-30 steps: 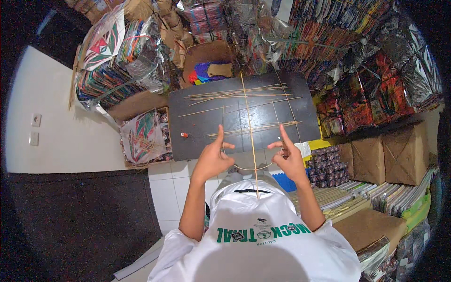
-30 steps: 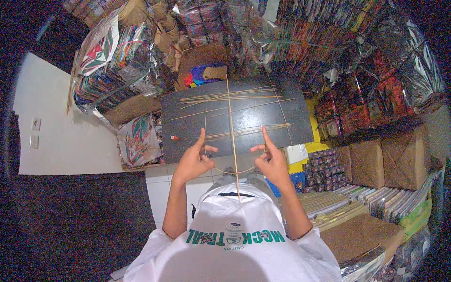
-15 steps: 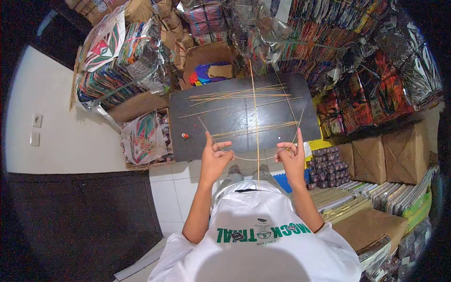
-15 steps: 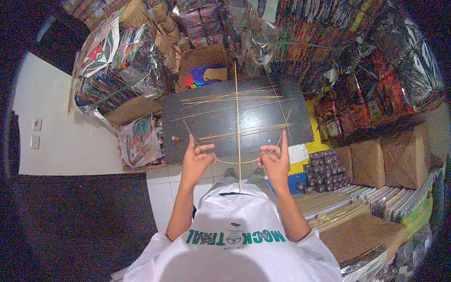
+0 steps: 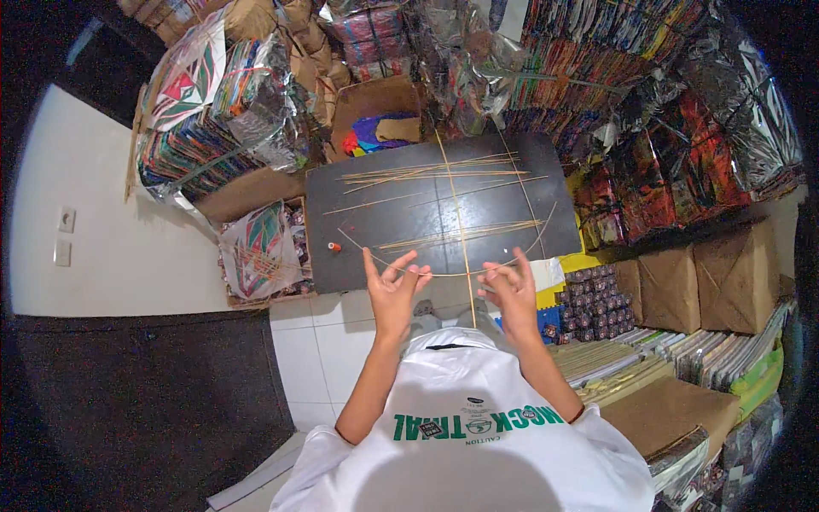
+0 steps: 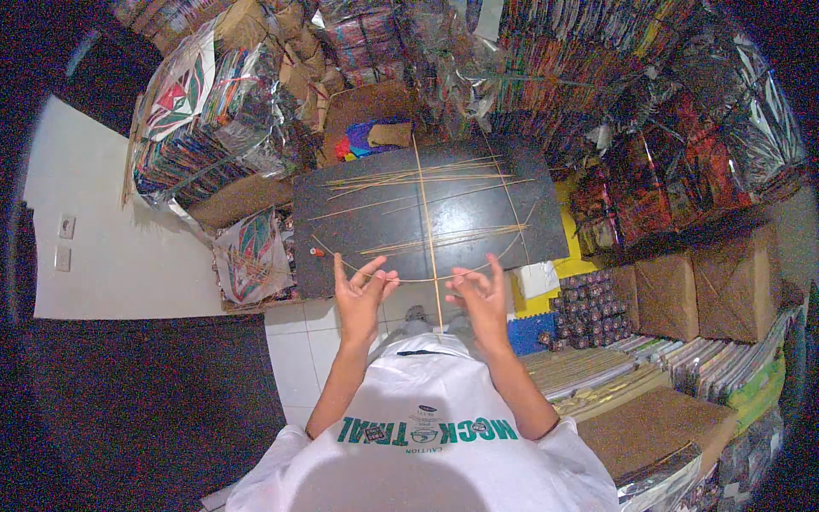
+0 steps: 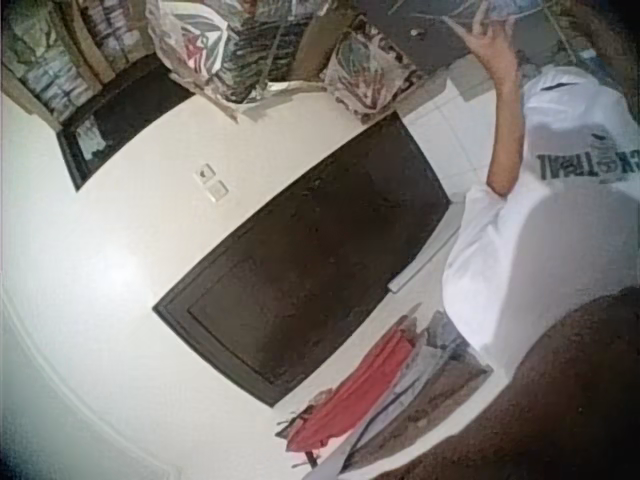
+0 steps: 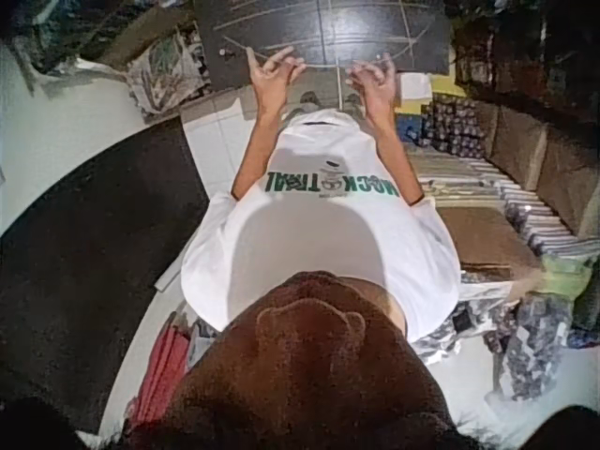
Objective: The person is assembling a kite frame by hand. They tie thin wooden sticks together using string to form a cross structure, then add a curved stick to the frame. The person works on a dark table in a room filled with stacks of colorful materials.
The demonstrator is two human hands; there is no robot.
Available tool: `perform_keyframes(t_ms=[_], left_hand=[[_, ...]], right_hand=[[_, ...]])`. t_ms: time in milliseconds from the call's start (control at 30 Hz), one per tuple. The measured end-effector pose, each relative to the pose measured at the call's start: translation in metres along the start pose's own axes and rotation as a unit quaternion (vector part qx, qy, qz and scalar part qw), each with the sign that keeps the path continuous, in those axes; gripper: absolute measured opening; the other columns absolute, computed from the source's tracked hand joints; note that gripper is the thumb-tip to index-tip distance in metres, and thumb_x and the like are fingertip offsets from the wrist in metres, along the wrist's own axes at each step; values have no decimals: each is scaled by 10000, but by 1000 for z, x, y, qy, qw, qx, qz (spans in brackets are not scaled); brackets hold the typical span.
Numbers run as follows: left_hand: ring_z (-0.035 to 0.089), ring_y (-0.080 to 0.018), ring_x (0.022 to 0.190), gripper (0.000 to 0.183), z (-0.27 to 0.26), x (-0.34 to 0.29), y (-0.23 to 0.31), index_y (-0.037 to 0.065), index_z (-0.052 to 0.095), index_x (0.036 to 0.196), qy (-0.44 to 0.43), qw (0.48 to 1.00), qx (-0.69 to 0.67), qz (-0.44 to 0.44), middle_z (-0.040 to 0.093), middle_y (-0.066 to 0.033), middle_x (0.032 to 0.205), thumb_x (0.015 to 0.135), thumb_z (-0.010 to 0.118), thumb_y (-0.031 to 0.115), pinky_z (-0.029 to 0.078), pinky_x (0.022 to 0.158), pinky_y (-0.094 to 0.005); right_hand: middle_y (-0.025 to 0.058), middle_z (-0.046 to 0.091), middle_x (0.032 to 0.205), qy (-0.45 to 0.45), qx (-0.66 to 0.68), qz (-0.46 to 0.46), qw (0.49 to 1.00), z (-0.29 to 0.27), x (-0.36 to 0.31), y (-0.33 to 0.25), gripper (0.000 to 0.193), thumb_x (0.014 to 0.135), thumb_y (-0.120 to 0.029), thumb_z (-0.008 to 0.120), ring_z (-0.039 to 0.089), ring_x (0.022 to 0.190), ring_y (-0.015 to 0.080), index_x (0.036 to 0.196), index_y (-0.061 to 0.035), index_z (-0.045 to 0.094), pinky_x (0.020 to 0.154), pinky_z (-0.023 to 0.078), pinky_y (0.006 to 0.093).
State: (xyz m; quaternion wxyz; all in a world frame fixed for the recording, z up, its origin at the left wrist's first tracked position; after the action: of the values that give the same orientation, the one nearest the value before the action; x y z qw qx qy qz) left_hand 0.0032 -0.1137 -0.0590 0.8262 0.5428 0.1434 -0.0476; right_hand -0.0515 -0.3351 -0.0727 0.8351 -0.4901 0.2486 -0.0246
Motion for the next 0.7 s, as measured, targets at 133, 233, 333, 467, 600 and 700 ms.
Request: perform_keyframes(t_ms=[133, 233, 333, 467, 600, 700], left_hand=[[688, -310, 983, 1009, 6, -2, -5, 116, -148, 1569, -16, 1000, -7, -17, 537, -272, 1305, 931, 615, -56, 618, 838, -393], [641, -302, 1065, 1003, -5, -5, -10, 108, -93, 1579, 27, 999, -7, -20, 465, -262, 1379, 924, 658, 5, 580, 889, -413], [583, -283, 1128, 981, -38, 1, -2, 83, 28, 1576, 153, 970, 184, 52, 404, -236, 1433, 897, 735, 120, 510, 954, -427], [554, -199, 1083, 728, -39, 0, 53, 44, 353, 1493, 178, 888, 379, 192, 548, -139, 1309, 908, 742, 239, 452, 926, -382], [643, -166, 999, 484, -10, 29, 61, 2, 508, 1406, -25, 968, 228, 106, 679, -116, 1180, 997, 617, 236, 497, 877, -296], [678, -197, 1022, 469, 8, 53, 52, -2, 493, 1418, -114, 987, 105, 29, 666, -163, 1232, 1027, 569, 245, 548, 894, -318]], right_hand=[[107, 675, 1050, -83, 17, 104, 991, 13, -5, 25, 485, 944, -97, 665, 681, 883, 177, 1376, -67, 447, 739, 596, 309], [99, 680, 1021, -90, 7, 125, 988, 14, -6, 28, 332, 947, -110, 666, 678, 854, 160, 1256, -60, 557, 710, 588, 295], [86, 682, 998, -83, 5, 124, 989, 11, -5, 25, 246, 950, -105, 659, 669, 831, 146, 1184, -57, 598, 675, 570, 284], [75, 686, 988, -88, -16, 117, 989, 9, -5, 20, 222, 952, -108, 653, 662, 823, 139, 1165, -60, 612, 641, 544, 268], [74, 696, 977, -132, -49, 130, 981, 11, -7, 30, 221, 957, -117, 640, 663, 808, 130, 1169, -57, 615, 634, 525, 254], [74, 704, 974, -173, -76, 141, 972, 19, -10, 33, 220, 960, -121, 635, 663, 789, 120, 1167, -48, 619, 625, 513, 245]])
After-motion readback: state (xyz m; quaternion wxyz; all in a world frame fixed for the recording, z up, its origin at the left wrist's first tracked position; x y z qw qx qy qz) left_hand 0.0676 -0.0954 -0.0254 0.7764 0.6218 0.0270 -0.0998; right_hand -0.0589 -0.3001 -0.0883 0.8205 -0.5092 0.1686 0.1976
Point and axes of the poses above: each hand's wrist, its own x-axis towards the middle knuckle, its own z-axis out of the palm, y = z × x, the point moved 8 cm from there along x, towards the middle knuckle
